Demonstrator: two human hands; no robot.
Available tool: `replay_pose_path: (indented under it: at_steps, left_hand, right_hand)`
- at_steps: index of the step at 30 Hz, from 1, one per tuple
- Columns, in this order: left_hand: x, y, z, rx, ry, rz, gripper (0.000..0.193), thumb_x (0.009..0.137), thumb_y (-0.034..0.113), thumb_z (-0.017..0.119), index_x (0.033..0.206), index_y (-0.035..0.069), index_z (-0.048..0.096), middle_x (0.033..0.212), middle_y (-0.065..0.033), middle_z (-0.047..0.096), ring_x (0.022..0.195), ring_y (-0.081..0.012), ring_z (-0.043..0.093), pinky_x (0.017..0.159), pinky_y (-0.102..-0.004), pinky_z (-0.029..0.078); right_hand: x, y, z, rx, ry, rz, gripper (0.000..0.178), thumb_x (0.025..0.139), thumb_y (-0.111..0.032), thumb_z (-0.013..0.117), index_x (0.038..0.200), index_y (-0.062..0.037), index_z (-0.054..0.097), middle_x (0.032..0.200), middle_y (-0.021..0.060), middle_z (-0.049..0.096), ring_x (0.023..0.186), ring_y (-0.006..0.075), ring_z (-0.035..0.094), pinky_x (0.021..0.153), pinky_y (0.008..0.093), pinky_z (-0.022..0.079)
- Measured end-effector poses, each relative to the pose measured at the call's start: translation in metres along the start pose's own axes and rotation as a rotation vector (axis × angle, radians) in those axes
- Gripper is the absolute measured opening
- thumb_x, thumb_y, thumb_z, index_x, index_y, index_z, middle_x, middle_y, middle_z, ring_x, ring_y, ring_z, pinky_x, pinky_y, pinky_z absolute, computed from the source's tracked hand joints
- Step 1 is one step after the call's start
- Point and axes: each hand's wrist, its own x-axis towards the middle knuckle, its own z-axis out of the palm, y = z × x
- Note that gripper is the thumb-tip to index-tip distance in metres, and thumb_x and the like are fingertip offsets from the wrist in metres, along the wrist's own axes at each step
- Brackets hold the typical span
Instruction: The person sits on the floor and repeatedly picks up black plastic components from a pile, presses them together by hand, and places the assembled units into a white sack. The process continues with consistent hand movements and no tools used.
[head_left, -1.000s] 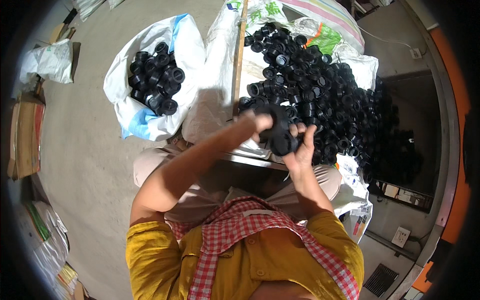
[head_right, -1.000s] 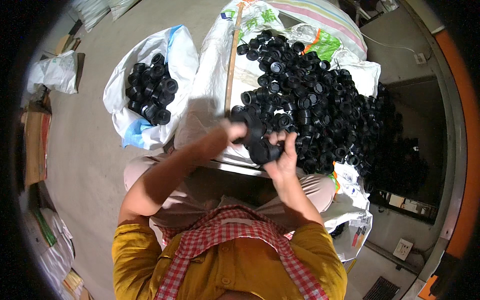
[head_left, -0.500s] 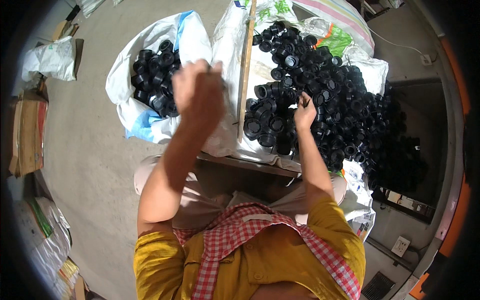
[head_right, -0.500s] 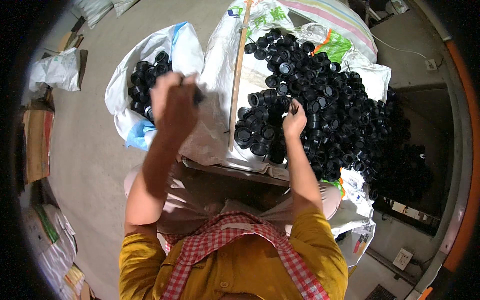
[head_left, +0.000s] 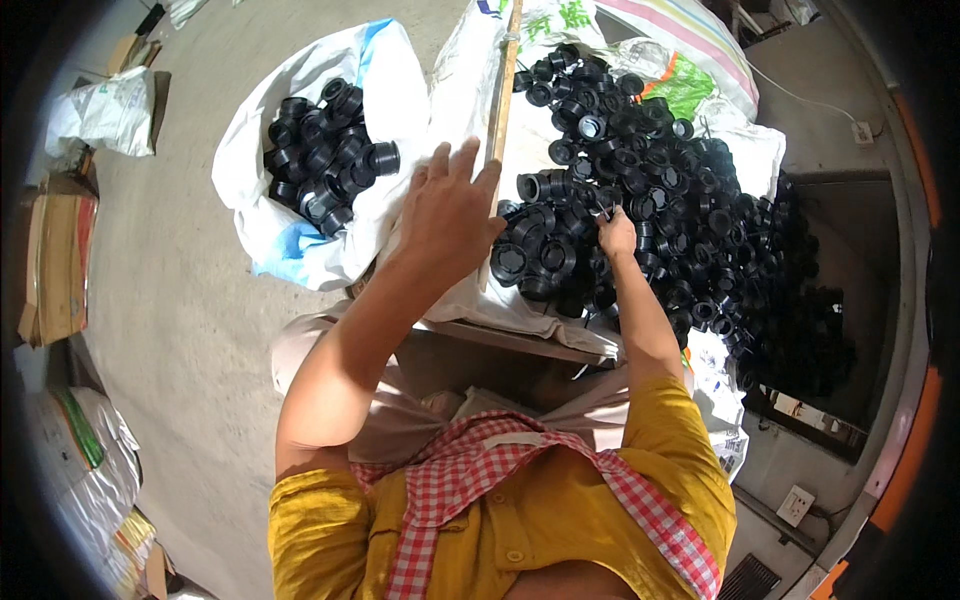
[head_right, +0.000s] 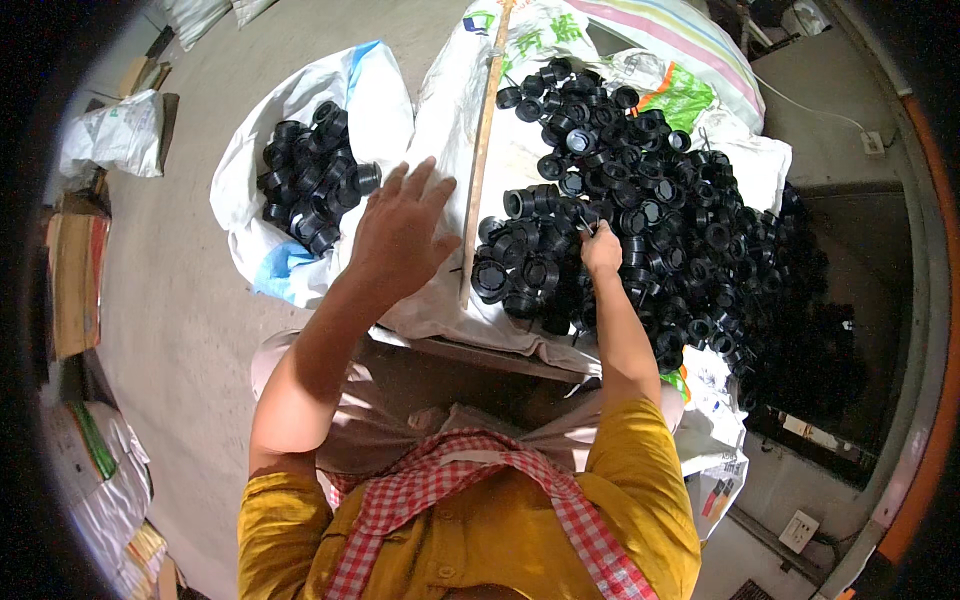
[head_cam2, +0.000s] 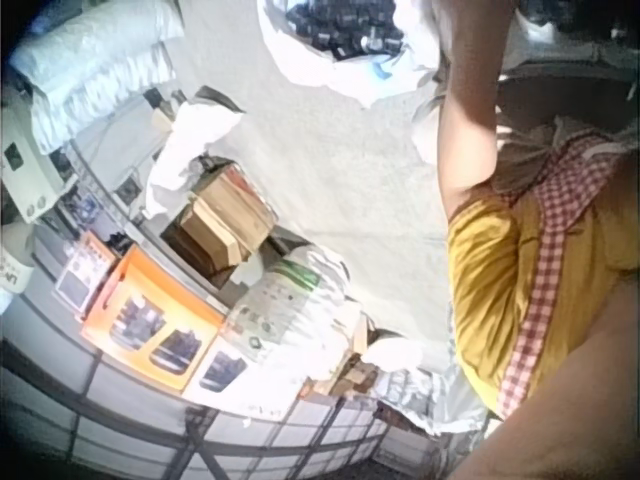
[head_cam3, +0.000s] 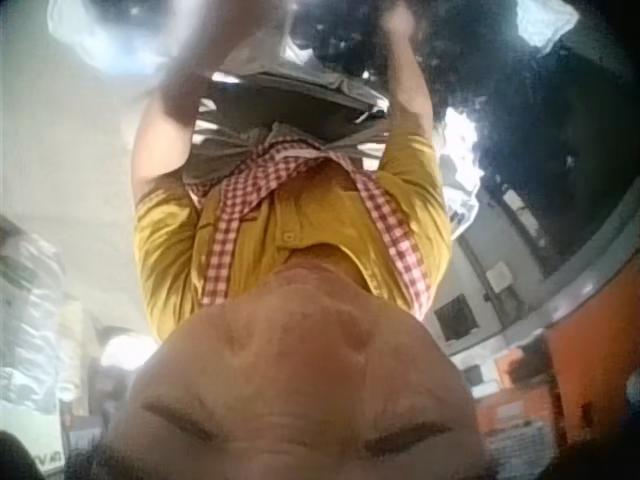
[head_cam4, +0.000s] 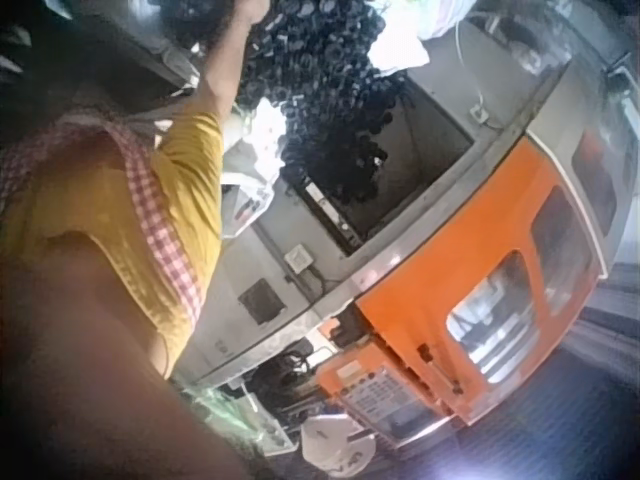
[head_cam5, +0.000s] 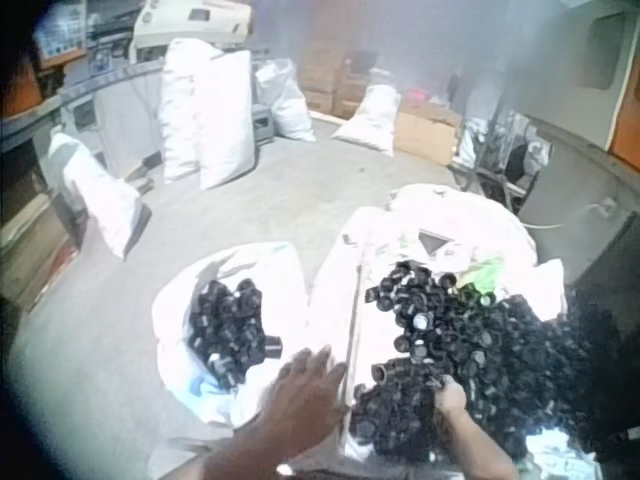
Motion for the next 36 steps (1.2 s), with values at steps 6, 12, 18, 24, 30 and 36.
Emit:
replay_pose_path:
  at_steps: [6, 12, 18, 24, 30, 36]
  left_hand:
    - [-0.010, 0.021, 0.046, -0.640, -0.067, 0.070, 0.067, 0.076, 0.025, 0.074, 0.130, -0.003, 0.047, 0.131, -0.0273, 0.048, 0.122, -0.0378, 0.047, 0.103, -0.0425, 0.037]
    - [-0.026, 0.044, 0.057, -1.144, -0.577, 0.006, 0.034, 0.079, 0.012, 0.068, 0.110, 0.002, 0.058, 0.090, -0.0128, 0.065, 0.075, -0.0221, 0.065, 0.068, -0.0353, 0.054]
    - [-0.047, 0.067, 0.031, -0.488, 0.353, 1.084, 0.021, 0.077, 0.011, 0.061, 0.097, 0.006, 0.065, 0.102, -0.0124, 0.066, 0.095, -0.0247, 0.064, 0.076, -0.0337, 0.055]
    - [-0.042, 0.045, 0.032, -0.961, -0.025, 0.397, 0.033, 0.079, 0.014, 0.063, 0.108, -0.001, 0.065, 0.117, -0.0184, 0.063, 0.107, -0.0265, 0.062, 0.092, -0.0354, 0.049]
    - [-0.044, 0.040, 0.045, -1.676, -0.661, -0.193, 0.033, 0.085, 0.021, 0.065, 0.109, -0.001, 0.059, 0.098, -0.0069, 0.063, 0.086, -0.0143, 0.062, 0.076, -0.0296, 0.052]
    - [-0.059, 0.044, 0.070, -0.951, -0.124, 0.222, 0.057, 0.074, 0.023, 0.074, 0.119, -0.003, 0.051, 0.113, -0.0181, 0.059, 0.103, -0.0268, 0.059, 0.087, -0.0377, 0.046]
  right_hand:
    - [-0.118, -0.042, -0.079, 0.407, 0.292, -0.466, 0.009, 0.083, -0.004, 0.063, 0.091, -0.0035, 0.058, 0.087, 0.0143, 0.068, 0.082, 0.0342, 0.063, 0.071, 0.0405, 0.048]
    - [-0.205, -0.064, -0.109, 0.855, 0.263, -0.702, 0.006, 0.088, -0.008, 0.064, 0.087, -0.0044, 0.058, 0.090, 0.0086, 0.070, 0.070, 0.0174, 0.059, 0.065, 0.0265, 0.047]
    - [-0.223, -0.052, -0.085, 1.679, -0.595, 0.652, 0.017, 0.094, -0.022, 0.054, 0.103, -0.0083, 0.059, 0.089, 0.0045, 0.064, 0.076, 0.0161, 0.062, 0.056, 0.0247, 0.051]
    - [-0.235, -0.072, -0.071, 2.200, -0.584, 0.792, 0.020, 0.090, -0.032, 0.061, 0.092, -0.0123, 0.063, 0.077, -0.0021, 0.062, 0.062, 0.0091, 0.055, 0.055, 0.0235, 0.048]
    - [-0.232, -0.077, -0.090, 1.802, -0.187, -0.191, 0.011, 0.090, -0.019, 0.064, 0.092, -0.0083, 0.061, 0.097, 0.0061, 0.065, 0.064, 0.0090, 0.053, 0.054, 0.0212, 0.044]
    - [-0.201, -0.084, -0.066, 1.331, 0.090, -0.337, 0.023, 0.095, -0.006, 0.052, 0.117, 0.0006, 0.054, 0.100, 0.0091, 0.065, 0.083, 0.0102, 0.058, 0.076, 0.0225, 0.048]
